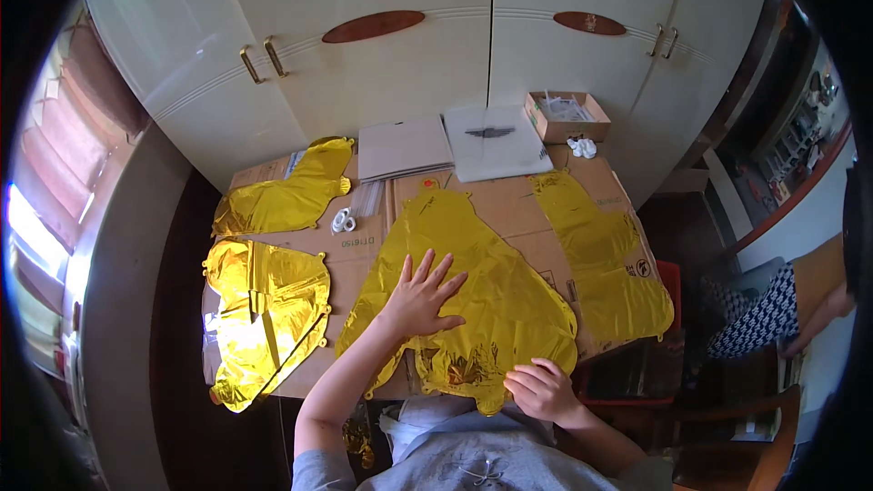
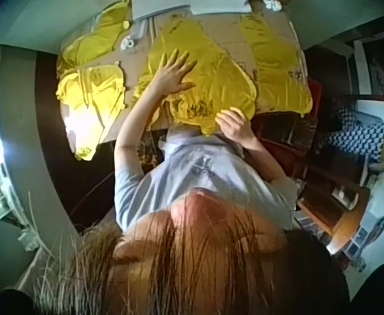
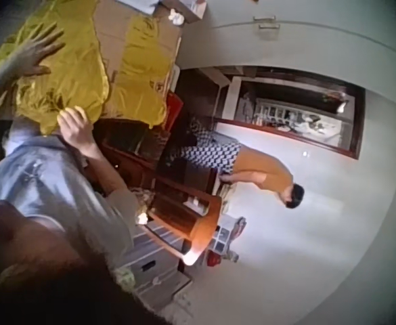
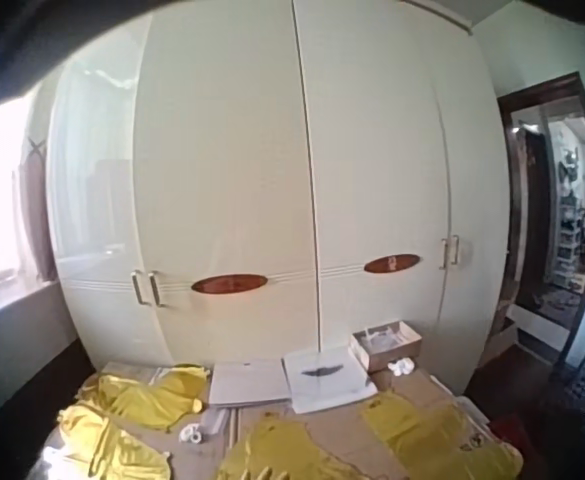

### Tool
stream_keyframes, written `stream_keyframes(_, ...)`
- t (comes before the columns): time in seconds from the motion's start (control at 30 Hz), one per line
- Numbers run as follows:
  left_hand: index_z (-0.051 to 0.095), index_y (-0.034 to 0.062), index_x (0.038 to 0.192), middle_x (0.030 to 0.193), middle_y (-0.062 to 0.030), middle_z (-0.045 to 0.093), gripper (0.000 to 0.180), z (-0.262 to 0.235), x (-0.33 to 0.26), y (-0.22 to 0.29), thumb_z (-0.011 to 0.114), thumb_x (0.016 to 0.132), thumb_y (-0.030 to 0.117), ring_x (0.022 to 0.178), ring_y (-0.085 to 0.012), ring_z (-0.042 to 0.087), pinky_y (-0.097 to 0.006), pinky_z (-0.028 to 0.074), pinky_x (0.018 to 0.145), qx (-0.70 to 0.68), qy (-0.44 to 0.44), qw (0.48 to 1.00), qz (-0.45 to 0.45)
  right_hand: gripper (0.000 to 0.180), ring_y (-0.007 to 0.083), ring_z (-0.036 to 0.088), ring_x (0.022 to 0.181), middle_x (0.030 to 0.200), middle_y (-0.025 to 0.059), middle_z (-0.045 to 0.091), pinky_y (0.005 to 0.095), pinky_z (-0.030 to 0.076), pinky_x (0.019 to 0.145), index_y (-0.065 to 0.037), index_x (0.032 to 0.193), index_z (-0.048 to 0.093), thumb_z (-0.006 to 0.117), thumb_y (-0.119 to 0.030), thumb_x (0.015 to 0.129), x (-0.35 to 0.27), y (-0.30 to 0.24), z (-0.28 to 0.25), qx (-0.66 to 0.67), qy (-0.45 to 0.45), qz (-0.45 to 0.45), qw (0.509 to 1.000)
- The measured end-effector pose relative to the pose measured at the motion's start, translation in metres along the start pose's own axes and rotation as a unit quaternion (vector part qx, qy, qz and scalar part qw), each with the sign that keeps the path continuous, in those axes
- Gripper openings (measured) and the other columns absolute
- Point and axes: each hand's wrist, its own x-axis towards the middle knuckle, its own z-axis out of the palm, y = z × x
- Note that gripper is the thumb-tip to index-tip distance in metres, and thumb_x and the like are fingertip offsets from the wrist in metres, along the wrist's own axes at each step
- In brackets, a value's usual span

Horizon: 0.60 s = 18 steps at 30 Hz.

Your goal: Folding and packaging gold foil balloons into envelopes and boxes.

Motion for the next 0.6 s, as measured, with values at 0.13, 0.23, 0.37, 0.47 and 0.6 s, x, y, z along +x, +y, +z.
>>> stream_keyframes(0.13, 0.041, 0.0187, 0.144, 0.153, -0.0191, 0.03, 0.084, -0.001, -0.004, 0.002, 0.054, 0.08, 0.071, 0.142, -0.0457, 0.022, -0.069, 0.017, 0.109, 0.013, -0.001, 1.0, -0.008, 0.01, 0.0164, 0.064, 0.096, 0.098, 0.001, 0.068, 0.0361, 0.046, 0.089, -0.009, 0.089, 0.069, 0.066, -0.015, 0.081, 0.0, 0.0, 0.001, 0.004, -0.003, 0.006, 1.0)
stream_keyframes(0.23, 0.041, 0.0178, 0.144, 0.153, -0.0197, 0.03, 0.085, 0.002, -0.007, 0.001, 0.054, 0.08, 0.071, 0.142, -0.0456, 0.022, -0.07, 0.016, 0.108, 0.012, 0.007, 1.0, -0.006, 0.015, 0.0162, 0.064, 0.096, 0.098, 0.0009, 0.068, 0.0365, 0.046, 0.088, -0.009, 0.09, 0.069, 0.069, -0.02, 0.08, -0.003, 0.001, 0.004, 0.0, -0.003, 0.003, 1.0)
stream_keyframes(0.37, 0.04, 0.0162, 0.144, 0.153, -0.0206, 0.03, 0.085, 0.005, -0.009, 0.001, 0.052, 0.081, 0.071, 0.142, -0.0453, 0.023, -0.071, 0.016, 0.108, 0.015, 0.01, 1.0, -0.001, 0.024, 0.0178, 0.063, 0.099, 0.099, 0.0021, 0.068, 0.0387, 0.045, 0.087, -0.01, 0.092, 0.068, 0.07, -0.03, 0.08, 0.002, 0.0, -0.005, 0.044, -0.03, 0.018, 0.998)
stream_keyframes(0.47, 0.04, 0.0157, 0.144, 0.152, -0.0211, 0.031, 0.084, 0.006, -0.009, -0.001, 0.05, 0.082, 0.072, 0.142, -0.0447, 0.023, -0.07, 0.015, 0.108, 0.021, 0.016, 1.0, 0.006, 0.027, 0.0201, 0.062, 0.098, 0.101, 0.0037, 0.068, 0.0405, 0.045, 0.087, -0.011, 0.093, 0.068, 0.069, -0.035, 0.082, 0.02, 0.012, -0.02, 0.095, -0.04, 0.032, 0.994)
stream_keyframes(0.6, 0.039, 0.0171, 0.145, 0.152, -0.0206, 0.031, 0.086, 0.008, -0.01, -0.003, 0.046, 0.082, 0.075, 0.143, -0.0422, 0.023, -0.07, 0.012, 0.11, 0.022, 0.011, 1.0, 0.006, 0.031, 0.0243, 0.061, 0.095, 0.104, 0.0058, 0.066, 0.0426, 0.043, 0.092, -0.008, 0.1, 0.066, 0.066, -0.035, 0.086, 0.064, 0.065, -0.007, 0.043, -0.064, 0.12, 0.99)
